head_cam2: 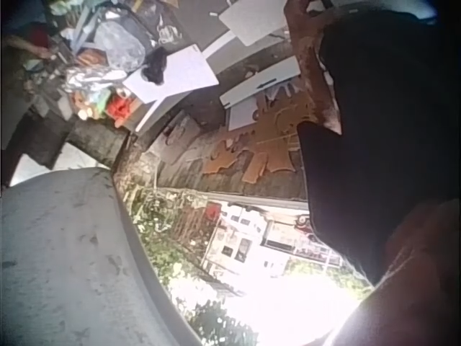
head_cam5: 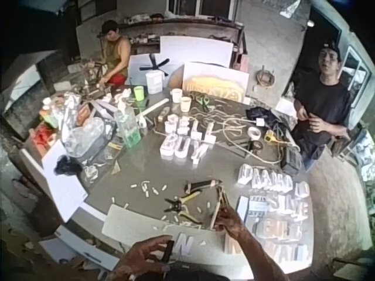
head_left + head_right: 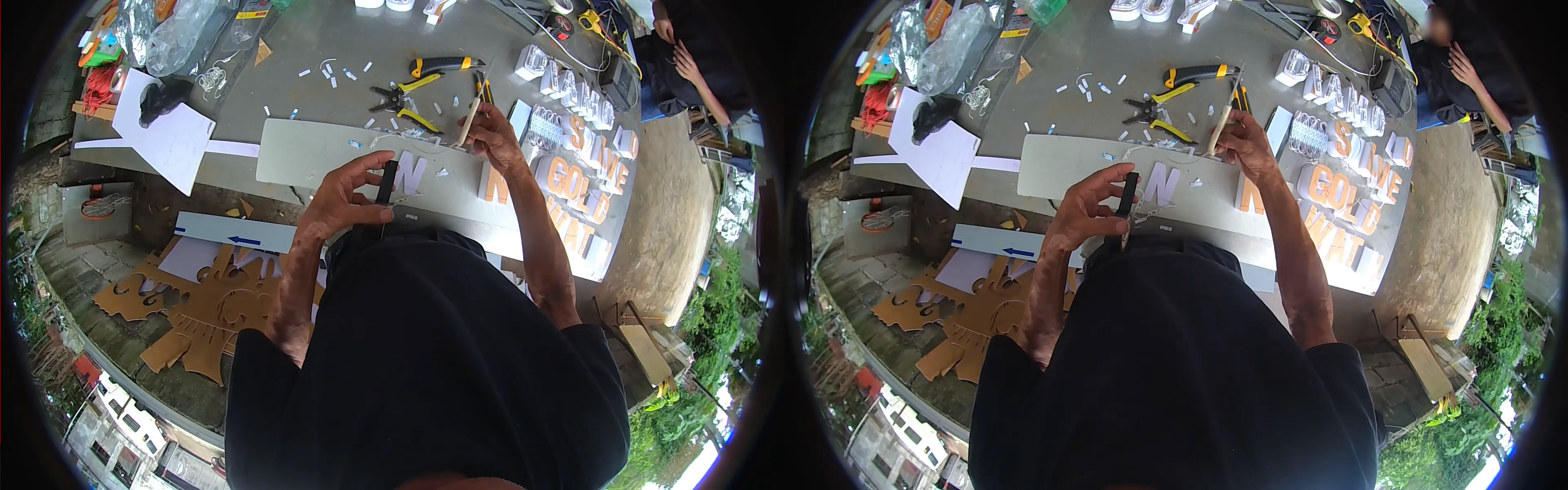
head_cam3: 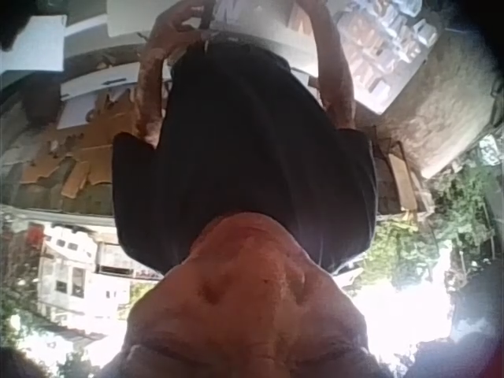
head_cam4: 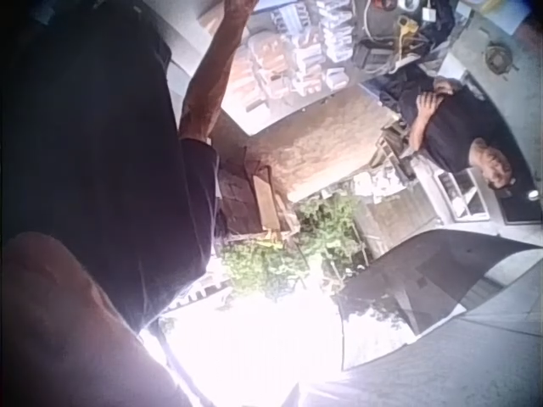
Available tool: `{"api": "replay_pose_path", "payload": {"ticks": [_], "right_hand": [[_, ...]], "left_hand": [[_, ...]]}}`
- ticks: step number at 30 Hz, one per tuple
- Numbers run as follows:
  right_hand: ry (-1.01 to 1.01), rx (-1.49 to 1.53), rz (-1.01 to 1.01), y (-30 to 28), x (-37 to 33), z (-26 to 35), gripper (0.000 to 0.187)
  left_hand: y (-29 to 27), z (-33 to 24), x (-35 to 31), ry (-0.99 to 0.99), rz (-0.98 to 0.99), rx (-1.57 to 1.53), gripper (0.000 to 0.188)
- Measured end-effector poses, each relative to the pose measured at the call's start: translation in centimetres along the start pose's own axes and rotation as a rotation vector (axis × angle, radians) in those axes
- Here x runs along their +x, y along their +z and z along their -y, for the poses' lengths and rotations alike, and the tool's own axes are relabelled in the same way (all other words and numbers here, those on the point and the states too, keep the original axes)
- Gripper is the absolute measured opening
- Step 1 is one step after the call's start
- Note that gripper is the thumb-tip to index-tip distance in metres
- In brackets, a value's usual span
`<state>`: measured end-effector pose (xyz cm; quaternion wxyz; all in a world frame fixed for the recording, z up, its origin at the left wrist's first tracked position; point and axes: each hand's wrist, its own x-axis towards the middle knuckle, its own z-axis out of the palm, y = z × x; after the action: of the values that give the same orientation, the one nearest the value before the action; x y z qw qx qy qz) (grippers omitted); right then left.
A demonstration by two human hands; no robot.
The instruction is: Assembling and wiring LED sign letters on a work table.
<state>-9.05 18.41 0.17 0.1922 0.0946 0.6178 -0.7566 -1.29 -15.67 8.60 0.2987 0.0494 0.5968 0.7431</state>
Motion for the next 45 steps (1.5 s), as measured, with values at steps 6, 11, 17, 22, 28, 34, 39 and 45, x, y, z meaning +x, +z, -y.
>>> {"api": "replay_pose_path", "payload": {"ticks": [6, 11, 17, 22, 28, 34, 39, 45], "right_hand": [[-0.221, -0.041, -0.055, -0.3, -0.1, 0.6, 0.047], [-0.279, -0.098, -0.109, 0.9, -1.4, 2.7, 0.045], [-0.113, -0.029, 0.234, 2.2, -7.0, 6.7, 0.060], [0.275, 0.015, 0.519, 1.5, -13.4, 7.9, 0.081], [0.093, -0.394, 0.585, -0.3, -16.9, 6.8, 0.065], [0.202, -0.329, 0.559, -0.2, -17.3, 6.2, 0.060], [0.226, -0.226, 0.540, 0.9, -16.9, 5.2, 0.060], [0.203, -0.297, 0.537, 1.3, -16.0, 4.3, 0.057]], "left_hand": [[0.2, -0.1, 0.3, -0.009, 0.004, 0.056, 0.090], [0.7, -0.3, 0.3, -0.006, -0.023, 0.072, 0.095], [0.9, -1.0, 0.1, 0.008, 0.006, 0.179, 0.103], [1.2, -2.1, 0.1, 0.026, 0.076, 0.229, 0.109], [2.2, -2.4, 0.7, 0.079, 0.168, 0.313, 0.114], [2.8, -2.3, 1.5, 0.104, 0.222, 0.318, 0.116], [3.1, -2.0, 1.6, 0.095, 0.235, 0.304, 0.116], [3.0, -2.1, 1.6, 0.102, 0.246, 0.318, 0.117]]}}
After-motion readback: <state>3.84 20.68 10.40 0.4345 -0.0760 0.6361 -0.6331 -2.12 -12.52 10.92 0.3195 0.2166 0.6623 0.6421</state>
